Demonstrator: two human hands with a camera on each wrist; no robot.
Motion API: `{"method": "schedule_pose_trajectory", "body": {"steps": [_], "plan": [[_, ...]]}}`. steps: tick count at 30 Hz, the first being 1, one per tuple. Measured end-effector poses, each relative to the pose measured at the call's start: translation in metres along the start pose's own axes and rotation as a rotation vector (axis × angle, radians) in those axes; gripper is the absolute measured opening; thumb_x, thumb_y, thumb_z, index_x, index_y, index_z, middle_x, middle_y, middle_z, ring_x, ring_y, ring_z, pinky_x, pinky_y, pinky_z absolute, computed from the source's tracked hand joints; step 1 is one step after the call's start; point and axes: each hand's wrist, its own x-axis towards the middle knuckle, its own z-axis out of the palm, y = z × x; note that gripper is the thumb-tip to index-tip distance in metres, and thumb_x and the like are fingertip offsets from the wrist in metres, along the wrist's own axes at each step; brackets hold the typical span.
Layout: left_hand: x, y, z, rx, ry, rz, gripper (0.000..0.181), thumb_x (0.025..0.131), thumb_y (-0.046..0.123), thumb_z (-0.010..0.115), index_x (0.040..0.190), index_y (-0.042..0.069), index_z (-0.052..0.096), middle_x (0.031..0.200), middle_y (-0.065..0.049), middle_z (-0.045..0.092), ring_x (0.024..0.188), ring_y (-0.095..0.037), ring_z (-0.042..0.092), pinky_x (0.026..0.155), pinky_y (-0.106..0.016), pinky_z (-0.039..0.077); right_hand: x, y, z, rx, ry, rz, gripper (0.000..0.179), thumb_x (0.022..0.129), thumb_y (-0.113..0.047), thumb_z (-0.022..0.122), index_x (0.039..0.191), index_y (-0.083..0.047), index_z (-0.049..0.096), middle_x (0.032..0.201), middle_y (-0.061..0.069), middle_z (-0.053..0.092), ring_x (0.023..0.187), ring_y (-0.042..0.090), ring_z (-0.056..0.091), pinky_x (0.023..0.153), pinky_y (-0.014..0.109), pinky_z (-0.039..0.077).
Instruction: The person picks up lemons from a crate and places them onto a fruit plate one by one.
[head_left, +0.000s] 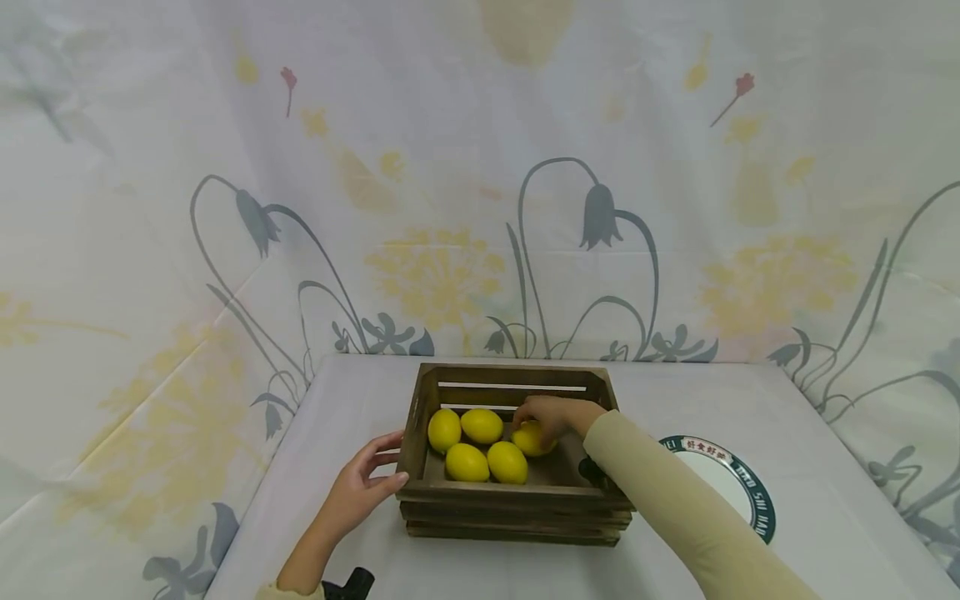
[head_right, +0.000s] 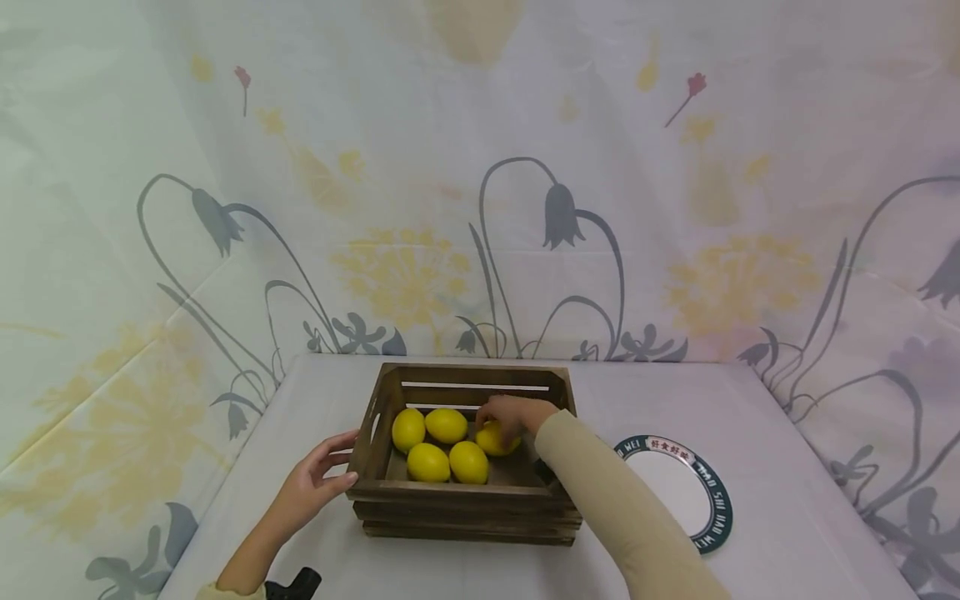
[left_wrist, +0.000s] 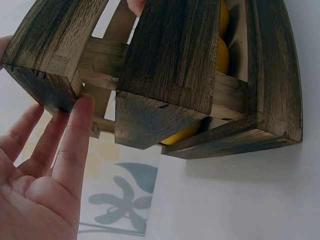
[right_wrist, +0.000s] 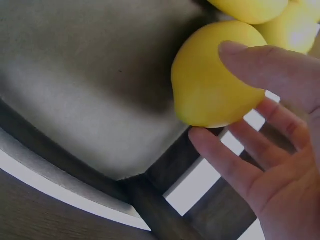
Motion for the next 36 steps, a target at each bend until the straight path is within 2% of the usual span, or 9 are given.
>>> {"method": "schedule_pose_trajectory", "body": {"steps": [3,7,10,14,21,34,36], "plan": [[0.000,0.000,0.000,0.009,-0.002,-0.006,0.051,0.086,0.006,0.066,0.132,0.002,0.046,0.131,-0.018,0.047,0.111,-0.030,0.049,0.082,-0.027,0.050,0.001,-0.003,0.001,-0.025,-0.029,0.039,0.050,0.073,0.006,0.072,0.115,-0.018,0.059,0.118,0.007,0.051,0.109,0.024,0.047,0.092,0.040,0.041],[0.000,0.001,0.000,0.008,-0.002,-0.011,0.051,0.086,0.006,0.066,0.132,0.002,0.046,0.131,-0.018,0.047,0.111,-0.031,0.049,0.082,-0.026,0.050,0.003,-0.006,0.002,-0.050,-0.058,0.069,0.057,0.072,0.007,0.073,0.120,-0.018,0.056,0.121,0.007,0.052,0.110,0.024,0.047,0.093,0.040,0.041],[0.000,0.002,0.000,-0.002,-0.003,-0.007,0.051,0.086,0.005,0.065,0.133,0.000,0.045,0.131,-0.020,0.046,0.112,-0.036,0.048,0.081,-0.026,0.050,0.005,-0.007,0.003,-0.073,-0.073,0.073,0.057,0.071,0.005,0.076,0.120,-0.019,0.057,0.118,0.005,0.054,0.107,0.021,0.048,0.091,0.038,0.042],[0.001,0.003,0.001,-0.004,-0.001,-0.022,0.051,0.086,0.006,0.065,0.132,0.000,0.046,0.132,-0.020,0.046,0.112,-0.035,0.048,0.081,-0.026,0.050,0.006,-0.007,0.002,-0.092,-0.064,0.065,0.058,0.069,0.003,0.079,0.117,-0.022,0.058,0.116,0.002,0.053,0.105,0.019,0.048,0.089,0.036,0.043],[0.000,0.004,0.000,-0.016,0.000,-0.038,0.051,0.086,0.006,0.066,0.133,0.000,0.045,0.132,-0.019,0.046,0.112,-0.034,0.049,0.082,-0.025,0.049,0.004,-0.007,-0.003,-0.071,0.055,-0.046,0.060,0.066,0.000,0.079,0.119,-0.017,0.057,0.117,0.005,0.054,0.106,0.022,0.050,0.091,0.038,0.042],[0.000,-0.001,0.002,-0.019,0.012,-0.021,0.050,0.085,0.003,0.065,0.132,0.001,0.047,0.129,-0.018,0.048,0.107,-0.020,0.053,0.080,-0.029,0.051,-0.019,-0.008,-0.016,0.128,0.302,-0.179,0.058,0.069,-0.008,0.077,0.121,-0.013,0.053,0.117,0.007,0.054,0.099,0.021,0.051,0.084,0.038,0.044],[0.000,-0.001,0.001,-0.014,0.011,-0.021,0.050,0.085,0.003,0.065,0.132,0.001,0.047,0.129,-0.018,0.048,0.107,-0.018,0.053,0.081,-0.028,0.051,-0.022,-0.009,-0.018,0.159,0.333,-0.180,0.059,0.069,-0.008,0.077,0.122,-0.013,0.052,0.117,0.008,0.054,0.096,0.021,0.051,0.081,0.037,0.045]]}}
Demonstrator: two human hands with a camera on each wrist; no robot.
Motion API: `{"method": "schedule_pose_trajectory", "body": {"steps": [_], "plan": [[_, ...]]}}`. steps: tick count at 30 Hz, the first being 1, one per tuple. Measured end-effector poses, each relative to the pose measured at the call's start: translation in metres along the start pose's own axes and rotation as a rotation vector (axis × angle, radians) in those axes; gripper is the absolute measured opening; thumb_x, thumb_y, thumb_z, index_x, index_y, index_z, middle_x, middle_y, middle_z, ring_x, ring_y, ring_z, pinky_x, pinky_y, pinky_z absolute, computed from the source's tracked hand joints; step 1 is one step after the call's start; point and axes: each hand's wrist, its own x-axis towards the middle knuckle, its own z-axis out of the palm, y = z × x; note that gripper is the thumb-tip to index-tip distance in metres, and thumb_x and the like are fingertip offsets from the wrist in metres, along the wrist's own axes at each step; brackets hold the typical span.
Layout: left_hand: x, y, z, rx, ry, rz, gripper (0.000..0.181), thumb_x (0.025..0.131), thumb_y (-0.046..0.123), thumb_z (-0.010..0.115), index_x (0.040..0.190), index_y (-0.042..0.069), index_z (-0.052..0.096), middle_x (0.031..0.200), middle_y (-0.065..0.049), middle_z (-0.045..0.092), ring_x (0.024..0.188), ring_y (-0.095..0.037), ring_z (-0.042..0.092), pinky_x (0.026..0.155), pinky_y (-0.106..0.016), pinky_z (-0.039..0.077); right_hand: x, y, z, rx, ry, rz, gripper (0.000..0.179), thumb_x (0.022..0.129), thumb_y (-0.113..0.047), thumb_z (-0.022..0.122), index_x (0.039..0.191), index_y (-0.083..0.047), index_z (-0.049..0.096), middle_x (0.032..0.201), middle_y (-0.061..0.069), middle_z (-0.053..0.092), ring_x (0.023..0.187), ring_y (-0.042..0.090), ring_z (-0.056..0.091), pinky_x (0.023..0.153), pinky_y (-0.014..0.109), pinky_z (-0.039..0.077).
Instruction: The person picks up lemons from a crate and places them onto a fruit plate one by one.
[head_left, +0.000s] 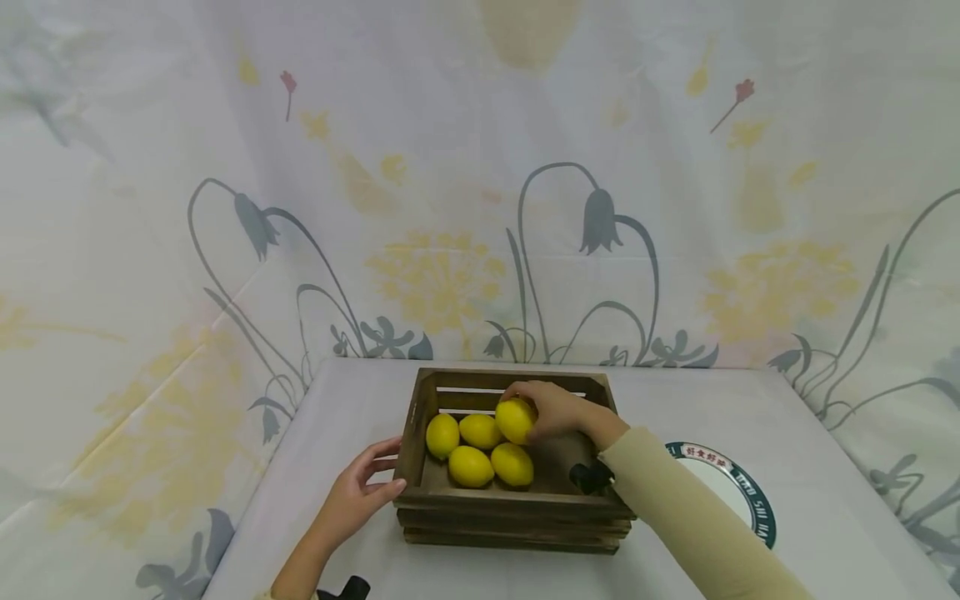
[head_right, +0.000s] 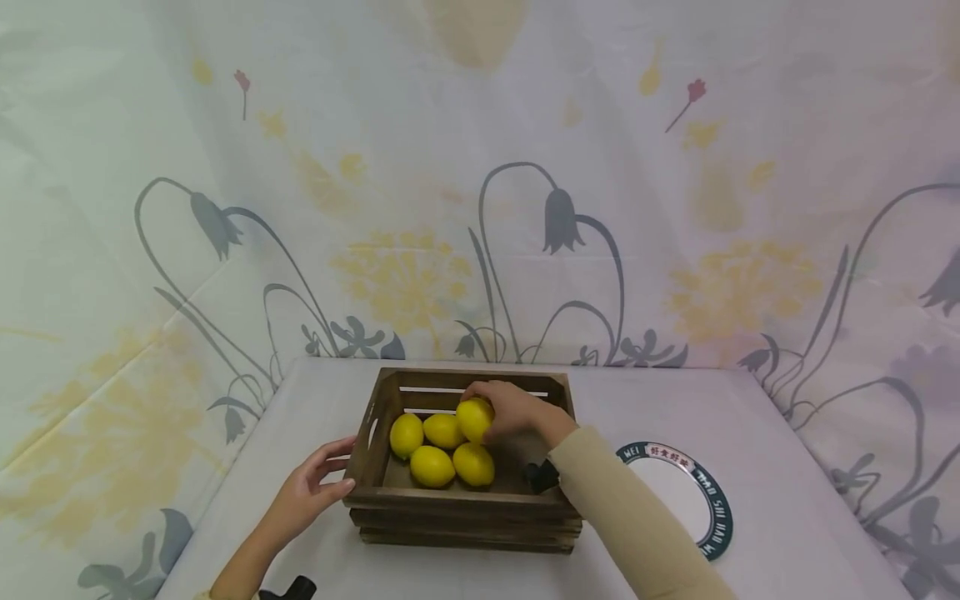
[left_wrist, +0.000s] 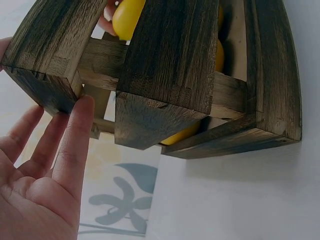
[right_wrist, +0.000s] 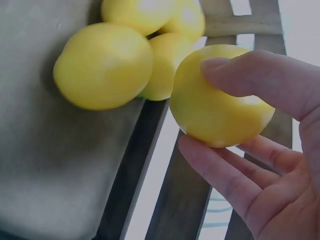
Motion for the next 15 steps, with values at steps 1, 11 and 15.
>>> {"method": "schedule_pose_trajectory", "body": {"steps": [1,11,15], "plan": [[0.000,0.000,0.000,-0.003,0.002,-0.006,0.050,0.085,0.003,0.066,0.132,0.001,0.047,0.129,-0.018,0.048,0.107,-0.018,0.053,0.081,-0.028,0.051,-0.001,-0.001,0.000,0.013,0.015,0.005,0.060,0.069,-0.009,0.078,0.122,-0.014,0.052,0.117,0.008,0.054,0.096,0.021,0.051,0.080,0.036,0.046],[-0.002,0.002,0.001,0.009,0.021,-0.016,0.050,0.085,0.004,0.066,0.131,0.001,0.048,0.128,-0.017,0.049,0.108,-0.023,0.052,0.080,-0.028,0.051,-0.017,-0.009,-0.013,0.231,0.168,0.022,0.064,0.073,-0.010,0.078,0.129,-0.009,0.047,0.118,0.015,0.053,0.093,0.026,0.058,0.077,0.036,0.051],[-0.002,0.002,0.001,0.020,0.023,-0.019,0.050,0.085,0.005,0.066,0.131,0.002,0.048,0.128,-0.016,0.049,0.108,-0.025,0.052,0.081,-0.028,0.050,-0.022,-0.012,-0.019,0.260,0.209,0.045,0.066,0.074,-0.011,0.078,0.131,-0.010,0.046,0.124,0.017,0.050,0.095,0.027,0.058,0.080,0.038,0.050]]}}
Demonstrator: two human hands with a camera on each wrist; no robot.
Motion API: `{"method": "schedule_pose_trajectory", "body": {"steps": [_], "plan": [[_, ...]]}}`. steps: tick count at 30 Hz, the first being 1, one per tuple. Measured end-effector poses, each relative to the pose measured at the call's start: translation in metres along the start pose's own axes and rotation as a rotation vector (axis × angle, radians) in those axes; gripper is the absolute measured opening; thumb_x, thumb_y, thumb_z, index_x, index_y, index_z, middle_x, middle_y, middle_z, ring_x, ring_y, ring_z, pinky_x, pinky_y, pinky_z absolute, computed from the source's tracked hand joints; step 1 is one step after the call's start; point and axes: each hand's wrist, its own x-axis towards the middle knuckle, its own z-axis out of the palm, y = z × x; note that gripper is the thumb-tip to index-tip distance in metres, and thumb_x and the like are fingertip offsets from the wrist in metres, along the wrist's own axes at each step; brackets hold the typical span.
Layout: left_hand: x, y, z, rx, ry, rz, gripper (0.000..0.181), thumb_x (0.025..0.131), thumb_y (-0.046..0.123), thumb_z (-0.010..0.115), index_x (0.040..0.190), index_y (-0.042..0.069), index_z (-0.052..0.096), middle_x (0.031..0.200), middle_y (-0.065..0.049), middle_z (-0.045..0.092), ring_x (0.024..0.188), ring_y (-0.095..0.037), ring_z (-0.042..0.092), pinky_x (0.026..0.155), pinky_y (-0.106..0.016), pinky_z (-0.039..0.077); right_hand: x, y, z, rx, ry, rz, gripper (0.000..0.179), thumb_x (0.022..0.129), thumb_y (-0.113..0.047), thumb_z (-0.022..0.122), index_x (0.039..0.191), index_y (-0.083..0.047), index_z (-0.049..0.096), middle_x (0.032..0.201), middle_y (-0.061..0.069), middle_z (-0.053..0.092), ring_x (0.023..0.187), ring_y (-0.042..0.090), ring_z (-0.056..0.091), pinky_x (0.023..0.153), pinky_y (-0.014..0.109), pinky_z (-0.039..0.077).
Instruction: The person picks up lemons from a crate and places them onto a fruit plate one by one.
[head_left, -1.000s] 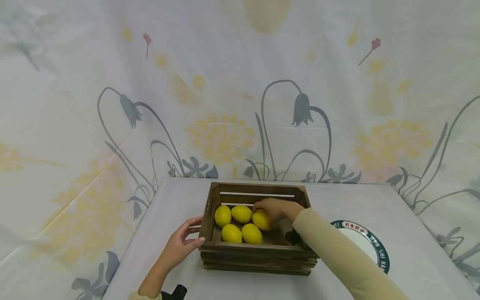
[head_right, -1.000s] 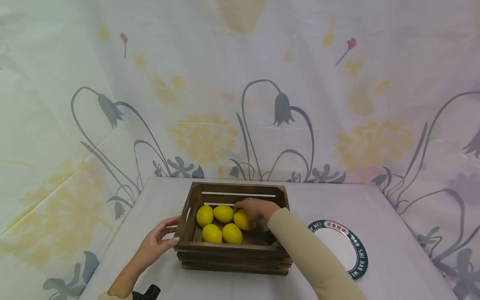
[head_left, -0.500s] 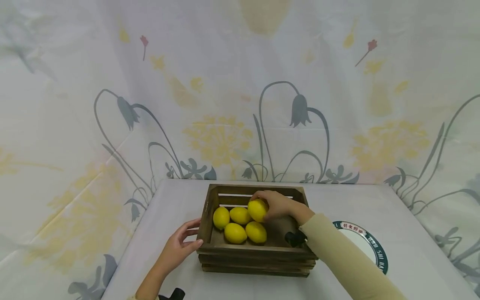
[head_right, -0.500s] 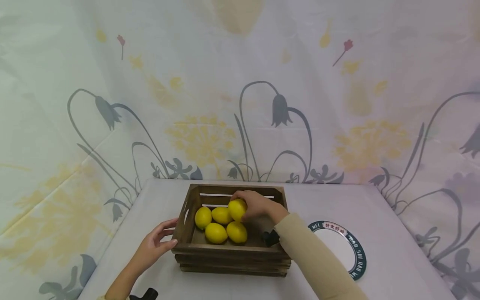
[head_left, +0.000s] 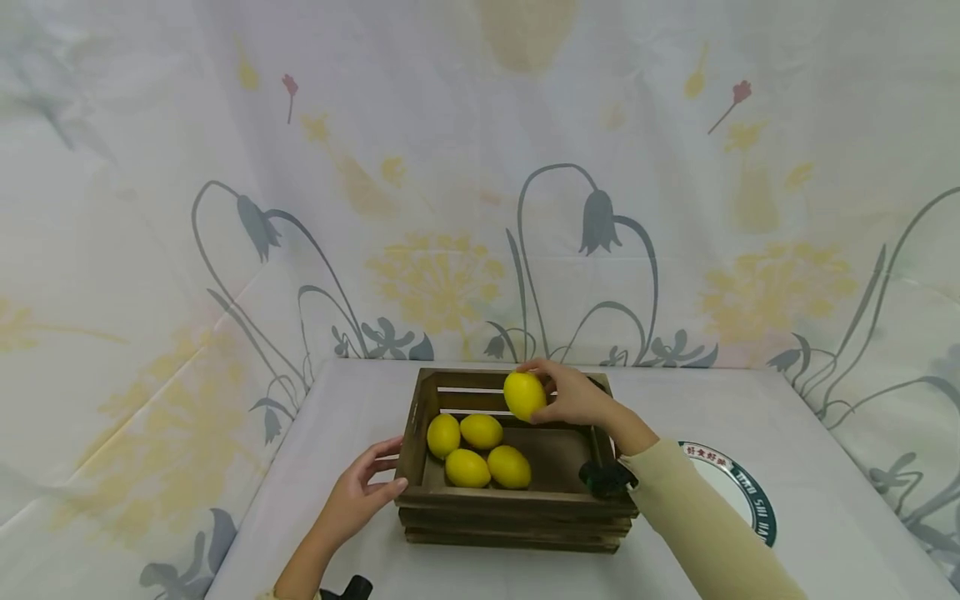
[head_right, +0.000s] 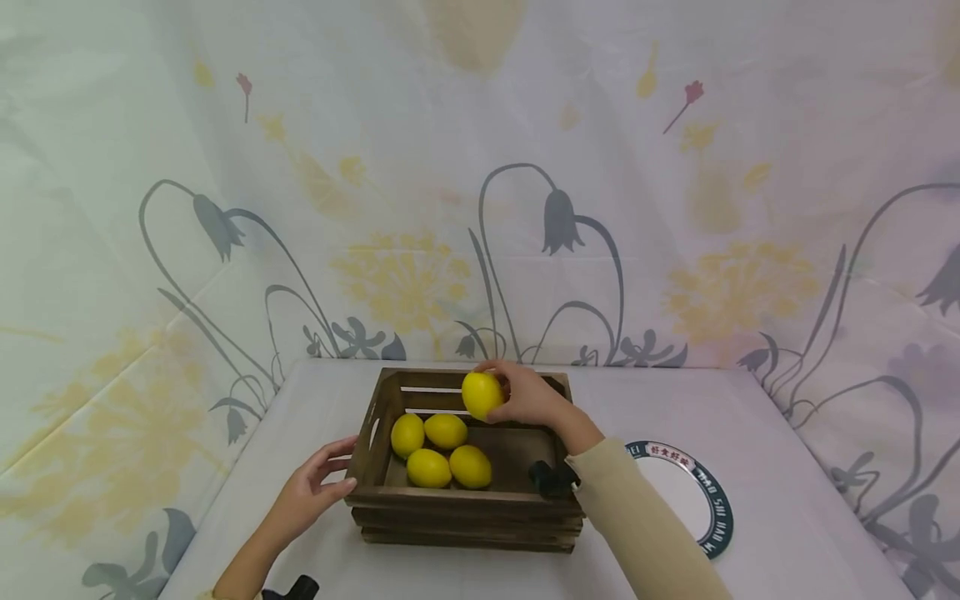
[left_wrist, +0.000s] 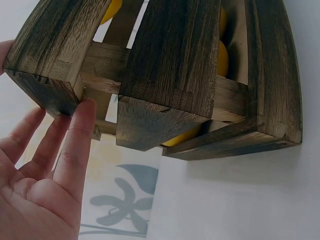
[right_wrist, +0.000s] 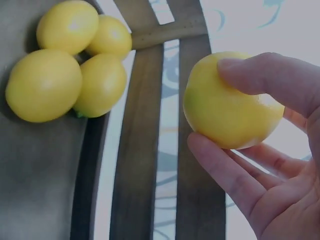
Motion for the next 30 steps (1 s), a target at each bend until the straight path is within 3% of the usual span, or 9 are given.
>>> {"method": "schedule_pose_trajectory", "body": {"steps": [12,19,30], "plan": [[0.002,0.003,0.001,0.001,-0.002,-0.031,0.051,0.084,0.005,0.067,0.131,0.003,0.049,0.128,-0.016,0.050,0.109,-0.028,0.051,0.081,-0.026,0.050,-0.016,-0.010,-0.010,0.084,0.146,0.001,0.068,0.072,-0.008,0.079,0.131,-0.008,0.046,0.120,0.021,0.048,0.094,0.029,0.060,0.075,0.034,0.053],[0.003,0.002,0.000,0.013,0.001,-0.059,0.051,0.084,0.005,0.068,0.131,0.004,0.049,0.129,-0.015,0.049,0.109,-0.029,0.051,0.081,-0.026,0.050,-0.032,-0.031,-0.017,0.097,0.187,-0.011,0.066,0.075,-0.005,0.076,0.132,-0.005,0.044,0.125,0.026,0.044,0.098,0.033,0.060,0.075,0.033,0.053],[0.002,0.001,0.001,-0.001,-0.011,-0.037,0.050,0.084,0.005,0.067,0.131,0.003,0.049,0.130,-0.016,0.049,0.108,-0.024,0.052,0.080,-0.026,0.050,-0.048,-0.021,-0.020,0.076,0.261,-0.036,0.068,0.072,-0.006,0.079,0.130,-0.011,0.046,0.121,0.021,0.048,0.093,0.029,0.062,0.072,0.030,0.054]]}}
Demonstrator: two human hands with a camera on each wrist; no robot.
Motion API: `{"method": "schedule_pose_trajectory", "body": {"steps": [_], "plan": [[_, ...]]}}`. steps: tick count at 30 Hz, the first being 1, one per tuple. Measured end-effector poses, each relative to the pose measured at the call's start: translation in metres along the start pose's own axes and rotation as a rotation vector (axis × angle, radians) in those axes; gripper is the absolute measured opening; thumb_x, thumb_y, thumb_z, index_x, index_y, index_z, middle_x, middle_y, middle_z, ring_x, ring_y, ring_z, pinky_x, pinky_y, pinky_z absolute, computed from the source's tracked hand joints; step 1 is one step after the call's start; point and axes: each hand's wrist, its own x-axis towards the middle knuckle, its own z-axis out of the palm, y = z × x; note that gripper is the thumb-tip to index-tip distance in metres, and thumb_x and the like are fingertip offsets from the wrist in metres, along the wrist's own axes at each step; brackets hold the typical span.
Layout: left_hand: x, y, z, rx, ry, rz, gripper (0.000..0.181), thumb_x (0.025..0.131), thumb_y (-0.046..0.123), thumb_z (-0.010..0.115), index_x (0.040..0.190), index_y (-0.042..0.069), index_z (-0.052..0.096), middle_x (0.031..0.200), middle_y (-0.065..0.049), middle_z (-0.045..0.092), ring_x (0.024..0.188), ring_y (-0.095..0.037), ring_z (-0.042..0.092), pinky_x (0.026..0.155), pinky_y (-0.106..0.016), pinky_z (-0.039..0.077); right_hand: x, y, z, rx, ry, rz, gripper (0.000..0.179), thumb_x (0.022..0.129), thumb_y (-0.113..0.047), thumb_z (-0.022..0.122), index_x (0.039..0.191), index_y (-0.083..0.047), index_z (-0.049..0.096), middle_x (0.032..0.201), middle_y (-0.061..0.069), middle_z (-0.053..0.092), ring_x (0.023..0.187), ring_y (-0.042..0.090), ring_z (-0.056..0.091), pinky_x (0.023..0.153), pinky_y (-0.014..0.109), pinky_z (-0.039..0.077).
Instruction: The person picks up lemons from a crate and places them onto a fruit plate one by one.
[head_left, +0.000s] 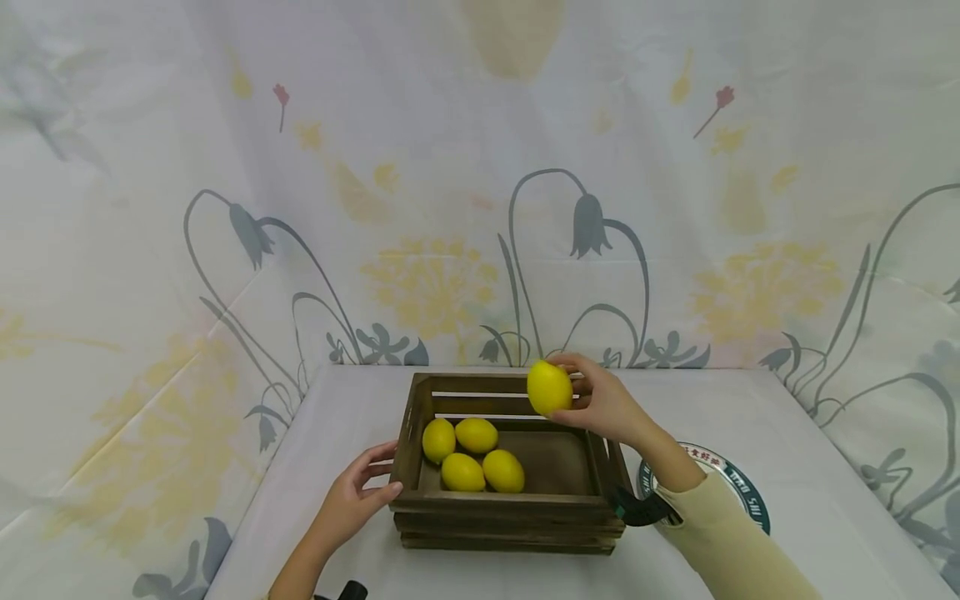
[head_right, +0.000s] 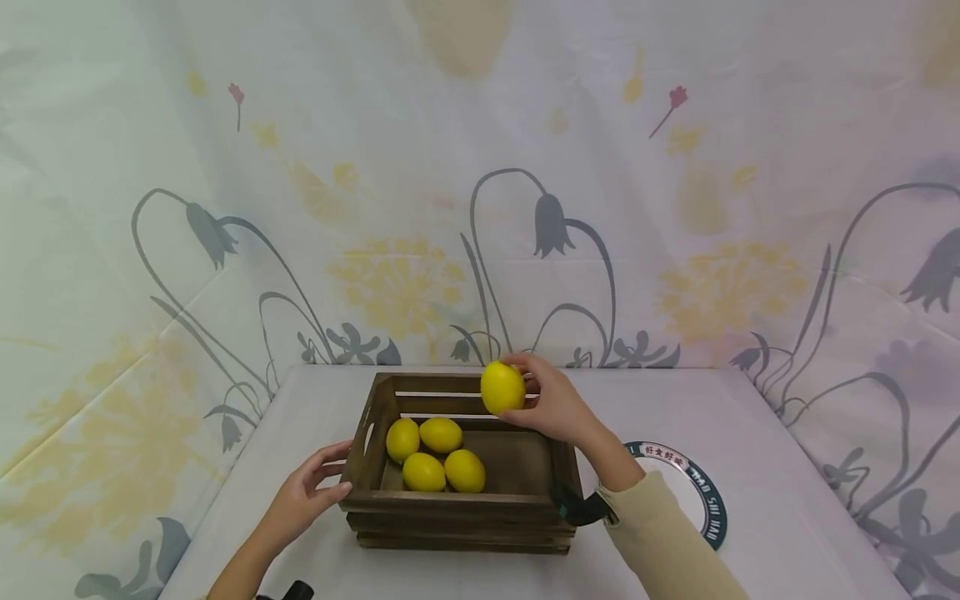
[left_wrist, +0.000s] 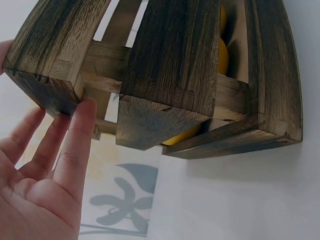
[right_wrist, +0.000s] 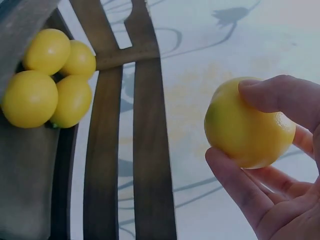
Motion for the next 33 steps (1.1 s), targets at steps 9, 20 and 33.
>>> {"method": "schedule_pose_trajectory", "body": {"steps": [9,20,33], "plan": [[-0.001,0.001,0.000,-0.004,-0.002,-0.001,0.050,0.084,0.004,0.067,0.131,0.002,0.048,0.130,-0.017,0.048,0.108,-0.024,0.052,0.080,-0.026,0.050,-0.017,0.004,-0.005,-0.042,0.071,0.031,0.066,0.072,-0.010,0.080,0.129,-0.011,0.047,0.122,0.020,0.049,0.091,0.029,0.061,0.070,0.029,0.054],[-0.001,0.002,0.002,0.004,0.011,0.005,0.050,0.084,0.003,0.067,0.131,0.002,0.049,0.129,-0.016,0.049,0.108,-0.026,0.051,0.080,-0.027,0.050,-0.037,0.014,-0.015,-0.039,0.122,0.093,0.069,0.071,-0.009,0.080,0.130,-0.010,0.046,0.123,0.020,0.047,0.092,0.030,0.060,0.068,0.029,0.054],[-0.001,0.003,0.002,0.016,0.013,-0.007,0.050,0.084,0.005,0.067,0.131,0.002,0.049,0.130,-0.016,0.048,0.110,-0.029,0.050,0.081,-0.026,0.050,-0.057,0.029,-0.025,-0.052,0.207,0.165,0.071,0.074,-0.012,0.079,0.134,-0.010,0.042,0.124,0.022,0.044,0.094,0.036,0.059,0.070,0.034,0.055]]}}
